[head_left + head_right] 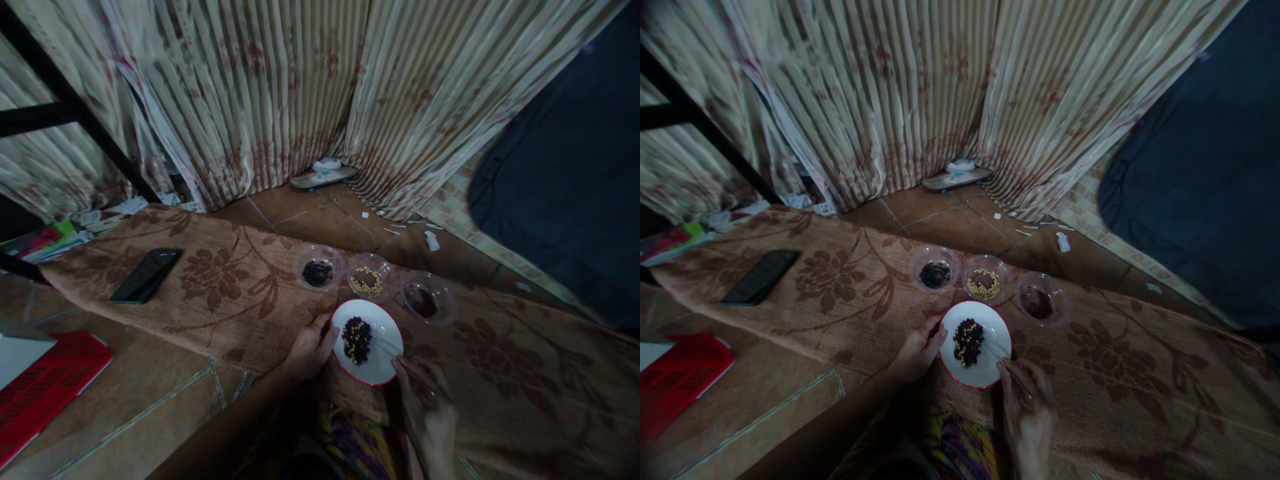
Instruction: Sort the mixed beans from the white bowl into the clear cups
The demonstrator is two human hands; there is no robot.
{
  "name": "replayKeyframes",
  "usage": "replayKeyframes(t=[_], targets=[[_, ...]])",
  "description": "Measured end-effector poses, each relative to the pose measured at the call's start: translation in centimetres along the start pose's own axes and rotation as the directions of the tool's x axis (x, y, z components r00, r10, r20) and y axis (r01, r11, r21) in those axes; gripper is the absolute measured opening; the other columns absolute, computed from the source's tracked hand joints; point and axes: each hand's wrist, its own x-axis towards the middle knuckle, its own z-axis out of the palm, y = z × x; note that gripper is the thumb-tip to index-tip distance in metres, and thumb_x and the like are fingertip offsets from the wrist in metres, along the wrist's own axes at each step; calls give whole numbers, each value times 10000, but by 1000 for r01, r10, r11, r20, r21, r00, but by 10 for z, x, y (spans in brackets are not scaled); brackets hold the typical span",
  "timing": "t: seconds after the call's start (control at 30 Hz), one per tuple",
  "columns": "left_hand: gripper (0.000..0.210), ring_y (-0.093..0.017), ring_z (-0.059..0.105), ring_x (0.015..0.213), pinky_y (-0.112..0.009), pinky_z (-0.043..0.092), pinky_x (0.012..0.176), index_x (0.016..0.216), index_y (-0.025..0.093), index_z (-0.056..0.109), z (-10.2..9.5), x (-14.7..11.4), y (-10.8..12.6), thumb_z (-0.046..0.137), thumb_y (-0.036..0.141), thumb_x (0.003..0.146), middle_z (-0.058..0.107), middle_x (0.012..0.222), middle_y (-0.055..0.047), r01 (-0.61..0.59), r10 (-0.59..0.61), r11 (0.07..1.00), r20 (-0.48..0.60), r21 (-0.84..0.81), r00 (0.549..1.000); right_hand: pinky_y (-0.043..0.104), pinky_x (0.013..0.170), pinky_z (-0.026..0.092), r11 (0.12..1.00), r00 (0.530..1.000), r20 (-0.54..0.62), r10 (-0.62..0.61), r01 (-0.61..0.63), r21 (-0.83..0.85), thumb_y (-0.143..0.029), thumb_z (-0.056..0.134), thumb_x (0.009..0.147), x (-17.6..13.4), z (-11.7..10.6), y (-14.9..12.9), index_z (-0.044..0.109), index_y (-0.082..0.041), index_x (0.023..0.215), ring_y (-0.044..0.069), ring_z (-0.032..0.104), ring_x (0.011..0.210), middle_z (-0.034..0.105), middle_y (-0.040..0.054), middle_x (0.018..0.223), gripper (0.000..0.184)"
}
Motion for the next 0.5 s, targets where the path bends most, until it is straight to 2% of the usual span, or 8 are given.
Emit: replayKeyframes(t=[0.17, 0.23, 0.33, 0.4, 0.47, 0.5], targets=[[373, -194, 661, 816, -275, 487, 733, 1236, 169, 549, -1, 0, 1, 444, 357, 931, 717, 923, -57, 7, -7, 1000, 10, 1, 1000, 289, 646, 518, 1000, 999, -54, 0, 0, -3, -517, 620, 803, 3, -7, -7, 745, -177, 825, 189, 641, 798, 658, 94, 947, 363], [375, -198, 661, 844, -276, 489, 745, 1236, 173, 549, -1, -1, 3, 443, 365, 932, 716, 961, -60, 6, -6, 1000, 6, -14, 1000, 308, 675, 513, 1000, 994, -112, -19, 17, -14, -491, 639, 797, 12, -16, -11, 743, -174, 829, 203, 641, 807, 672, 92, 920, 336], [371, -203, 663, 868, -281, 492, 764, 1230, 183, 554, -2, -1, 4, 446, 372, 929, 716, 1001, -61, 11, -11, 1000, 3, -29, 1000, 335, 690, 496, 994, 957, -287, -37, 4, -113, -522, 657, 770, 39, -31, -14, 736, -166, 792, 217, 634, 777, 672, 89, 869, 366], [368, -203, 667, 859, -283, 493, 770, 1232, 192, 552, -2, -1, 5, 449, 369, 926, 721, 996, -55, 20, -20, 999, 5, -35, 1000, 343, 683, 485, 983, 925, -369, -93, 27, -180, -558, 619, 786, 62, -40, -12, 728, -155, 746, 232, 632, 783, 672, 103, 845, 420], [360, -203, 670, 861, -282, 493, 779, 1226, 198, 555, -3, -1, 6, 455, 362, 921, 724, 994, -50, 25, -25, 999, -1, -41, 1000, 351, 695, 488, 987, 892, -439, -108, 43, -155, -556, 625, 783, 83, -44, -6, 725, -130, 774, 233, 638, 774, 676, 118, 857, 437], [357, -204, 669, 868, -281, 492, 785, 1221, 198, 559, -3, -1, 6, 458, 360, 920, 724, 996, -51, 25, -25, 999, -7, -42, 1000, 357, 714, 492, 990, 898, -424, -119, 72, -125, -547, 622, 789, 92, -45, -2, 722, -116, 784, 234, 642, 778, 677, 124, 852, 442]])
